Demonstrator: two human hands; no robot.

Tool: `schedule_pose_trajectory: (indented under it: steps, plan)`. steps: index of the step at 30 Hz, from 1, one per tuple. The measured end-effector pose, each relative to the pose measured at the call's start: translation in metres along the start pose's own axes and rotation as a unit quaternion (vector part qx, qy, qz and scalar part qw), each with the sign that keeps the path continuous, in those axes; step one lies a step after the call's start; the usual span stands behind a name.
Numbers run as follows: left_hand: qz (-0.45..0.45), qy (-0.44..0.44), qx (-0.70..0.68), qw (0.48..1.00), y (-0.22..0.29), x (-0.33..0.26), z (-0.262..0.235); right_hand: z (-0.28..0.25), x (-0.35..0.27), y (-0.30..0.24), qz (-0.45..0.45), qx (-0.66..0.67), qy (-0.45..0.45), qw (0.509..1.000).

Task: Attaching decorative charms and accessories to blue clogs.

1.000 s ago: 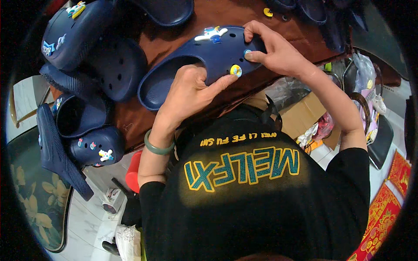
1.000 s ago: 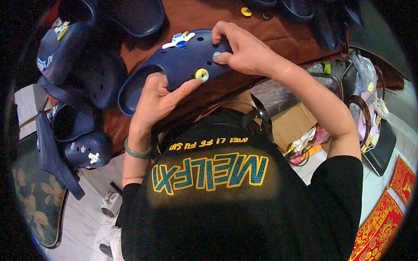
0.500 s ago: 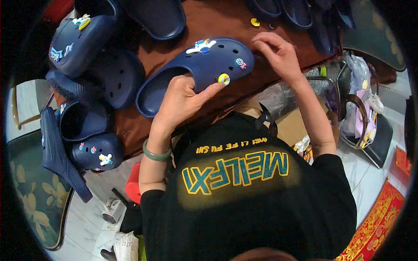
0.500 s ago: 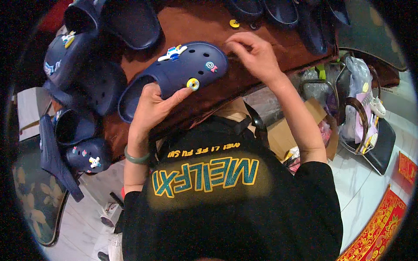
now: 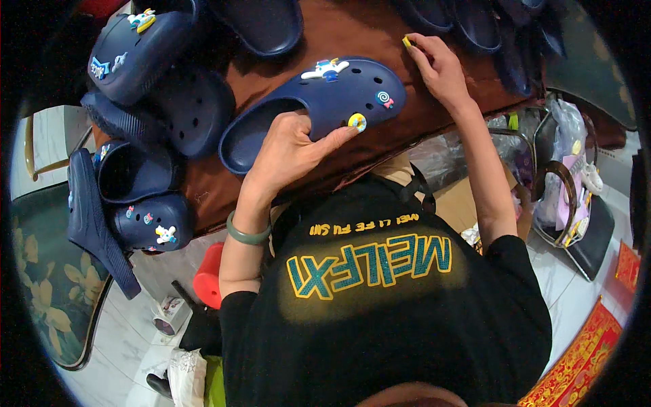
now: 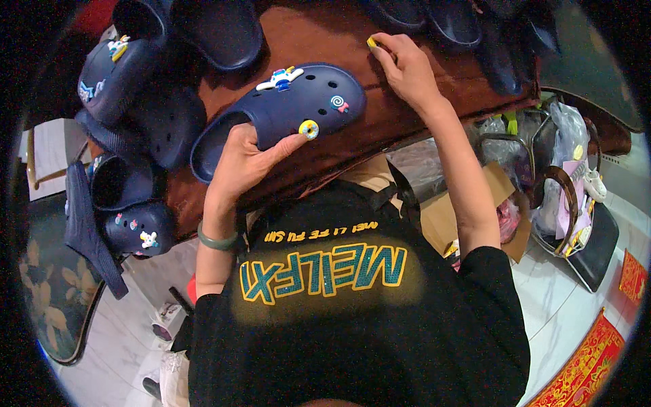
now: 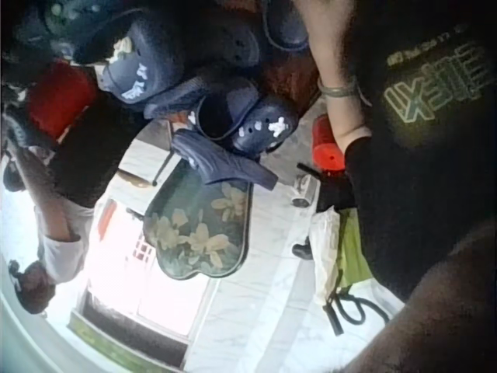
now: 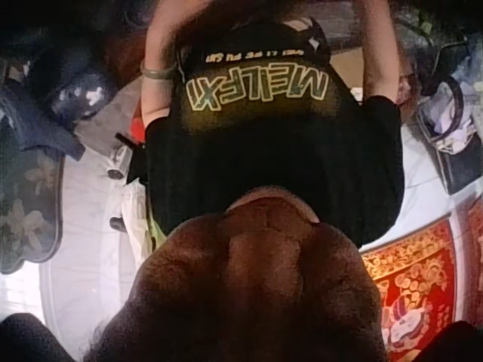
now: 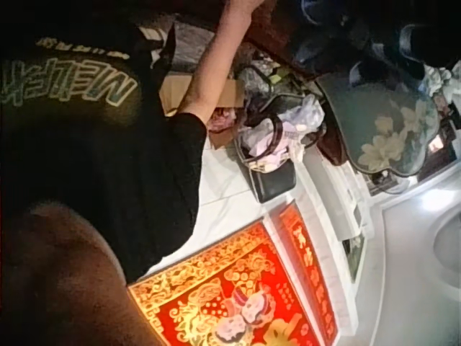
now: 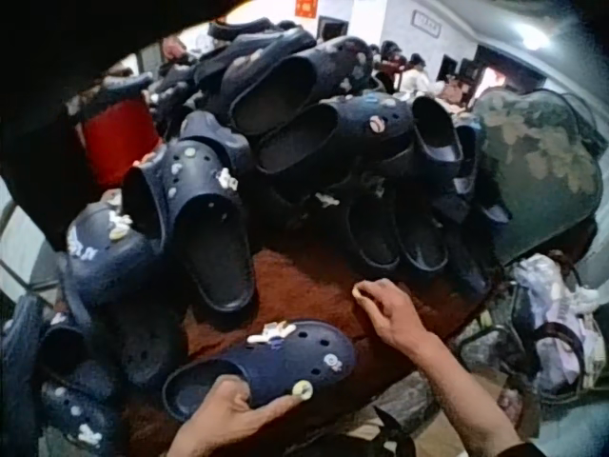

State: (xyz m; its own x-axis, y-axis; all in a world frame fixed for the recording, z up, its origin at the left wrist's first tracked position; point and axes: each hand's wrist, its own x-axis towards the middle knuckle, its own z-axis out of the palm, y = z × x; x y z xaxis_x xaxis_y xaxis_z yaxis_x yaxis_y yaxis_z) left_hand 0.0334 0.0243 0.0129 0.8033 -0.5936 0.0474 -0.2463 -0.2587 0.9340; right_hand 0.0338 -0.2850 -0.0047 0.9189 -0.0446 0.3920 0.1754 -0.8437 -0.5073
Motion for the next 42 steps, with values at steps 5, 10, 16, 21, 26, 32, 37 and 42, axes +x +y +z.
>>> schedule_pose_trajectory:
  steps: [5,10,16,21,26,32,37,42]
  plan:
    - [-0.014,-0.012,-0.025,0.999,0.003,0.002,-0.003,-0.019,-0.008,-0.051,-0.032,0.154,-0.123,0.980]
    - [-0.005,-0.003,-0.036,0.999,0.014,0.003,-0.004,-0.020,-0.004,-0.068,0.053,0.167,-0.158,0.972]
    - [-0.046,-0.051,0.042,0.997,0.029,0.003,-0.011,-0.023,0.010,-0.070,0.030,0.267,-0.129,0.955]
    - [-0.001,0.004,0.032,0.999,0.029,0.003,-0.009,-0.015,0.025,-0.082,0.137,0.294,-0.218,0.920]
    - [0.011,0.000,0.029,1.000,0.028,0.004,-0.010,-0.001,0.029,-0.074,0.055,0.215,-0.164,0.961]
    - [-0.024,-0.030,0.018,0.999,0.023,0.004,-0.011,-0.010,0.033,-0.075,-0.005,0.239,-0.213,0.947]
    - [-0.011,-0.017,0.010,1.000,0.016,0.004,-0.008,-0.015,0.037,-0.072,0.016,0.234,-0.246,0.940]
    - [0.012,-0.008,-0.020,1.000,0.010,0.004,-0.003,-0.009,0.035,-0.080,0.051,0.196,-0.237,0.950]
